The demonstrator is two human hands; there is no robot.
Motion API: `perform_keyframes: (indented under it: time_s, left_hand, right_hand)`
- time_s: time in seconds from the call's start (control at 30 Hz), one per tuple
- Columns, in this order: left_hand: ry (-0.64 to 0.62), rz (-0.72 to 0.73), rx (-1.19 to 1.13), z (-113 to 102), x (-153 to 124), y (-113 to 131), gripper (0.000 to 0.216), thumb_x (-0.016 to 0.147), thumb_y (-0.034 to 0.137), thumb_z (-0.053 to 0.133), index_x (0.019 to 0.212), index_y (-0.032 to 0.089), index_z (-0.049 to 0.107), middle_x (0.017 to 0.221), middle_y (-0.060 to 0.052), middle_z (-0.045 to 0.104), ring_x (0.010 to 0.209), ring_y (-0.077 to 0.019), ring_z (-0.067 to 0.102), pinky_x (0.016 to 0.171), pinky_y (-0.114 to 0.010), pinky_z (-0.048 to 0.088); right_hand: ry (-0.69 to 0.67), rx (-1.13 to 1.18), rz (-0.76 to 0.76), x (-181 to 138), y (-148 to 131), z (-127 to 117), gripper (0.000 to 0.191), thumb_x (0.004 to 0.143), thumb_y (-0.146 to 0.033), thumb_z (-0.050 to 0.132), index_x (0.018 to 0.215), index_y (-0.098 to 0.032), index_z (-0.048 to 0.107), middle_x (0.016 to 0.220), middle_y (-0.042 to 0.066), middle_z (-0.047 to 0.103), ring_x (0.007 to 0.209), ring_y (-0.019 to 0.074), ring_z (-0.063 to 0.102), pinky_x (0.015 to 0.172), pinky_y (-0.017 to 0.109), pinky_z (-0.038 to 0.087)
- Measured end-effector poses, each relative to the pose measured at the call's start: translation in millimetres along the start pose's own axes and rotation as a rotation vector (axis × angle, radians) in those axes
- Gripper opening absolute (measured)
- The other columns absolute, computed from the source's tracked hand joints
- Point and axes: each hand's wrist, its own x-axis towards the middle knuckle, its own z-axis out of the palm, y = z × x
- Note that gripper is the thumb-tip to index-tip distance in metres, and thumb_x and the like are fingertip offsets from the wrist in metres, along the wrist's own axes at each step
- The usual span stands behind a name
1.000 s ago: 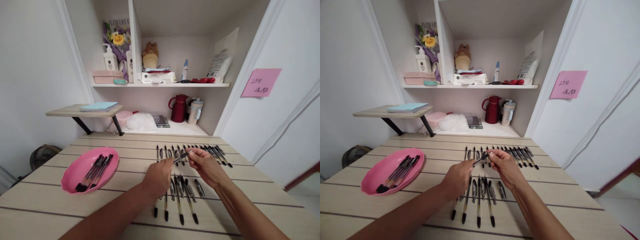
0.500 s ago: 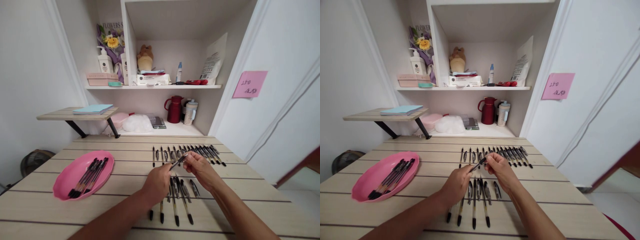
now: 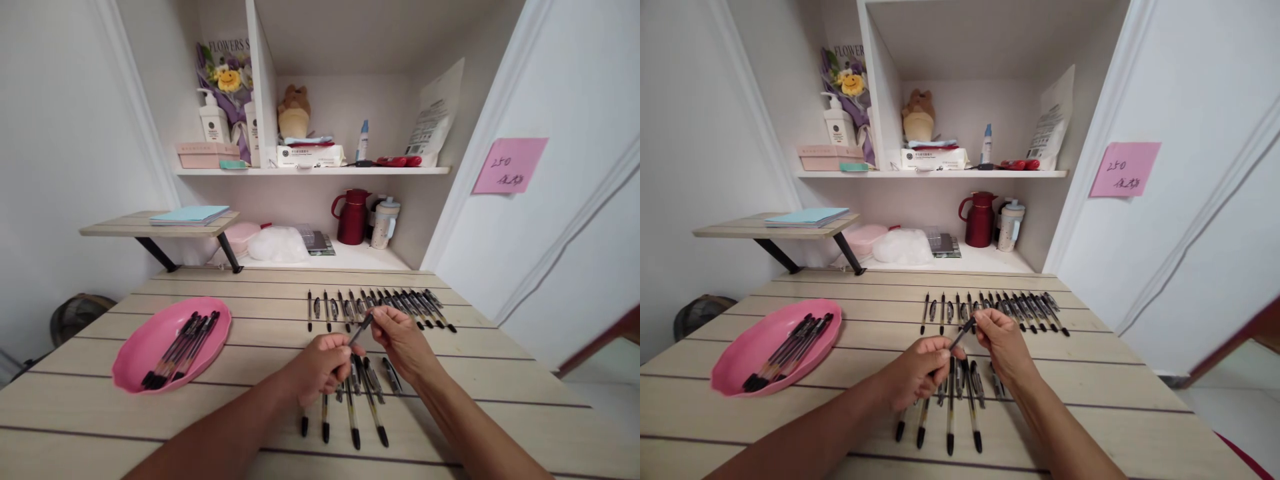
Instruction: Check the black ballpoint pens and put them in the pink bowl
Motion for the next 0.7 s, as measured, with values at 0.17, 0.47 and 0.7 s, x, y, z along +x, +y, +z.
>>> perform_keyframes:
  time_s: [0.17,0.47,0.7]
  left_hand:
    - [0.070,0.011,0.063,5.4,1.3,-1.9,0.025,0.078,0.032,0.044,0.095,0.015,0.052,0.048,0.009,0.041,0.033,-0.0017,0.019,0.037,-0.018,0.011]
    - [0.181,0.165,0.277,3.7,2.1,-6.5,0.021,0.078,0.027,0.042,0.089,0.014,0.056,0.049,0.006,0.042,0.041,-0.0046,0.032,0.044,-0.018,0.024]
    - [0.032,-0.040,0.019,1.4,4.4,-3.5,0.028,0.078,0.034,0.043,0.097,0.015,0.051,0.049,0.009,0.040,0.033,-0.0021,0.016,0.038,-0.018,0.011]
  right_hand:
    - [-0.092,0.096,0.026,-2.7,-5.8,1.1,0.031,0.065,-0.041,0.067,0.087,-0.020,0.064,0.085,0.004,0.061,0.049,0.0057,0.039,0.042,0.021,0.024]
    - [-0.048,0.094,0.060,-4.0,-1.0,3.3,0.023,0.066,-0.039,0.067,0.066,-0.017,0.060,0.058,-0.001,0.052,0.045,0.0051,0.035,0.039,0.020,0.021]
    - [-0.094,0.181,0.067,0.4,4.4,-0.8,0.024,0.061,-0.034,0.072,0.076,-0.016,0.064,0.055,-0.003,0.050,0.042,0.0034,0.029,0.038,0.019,0.019]
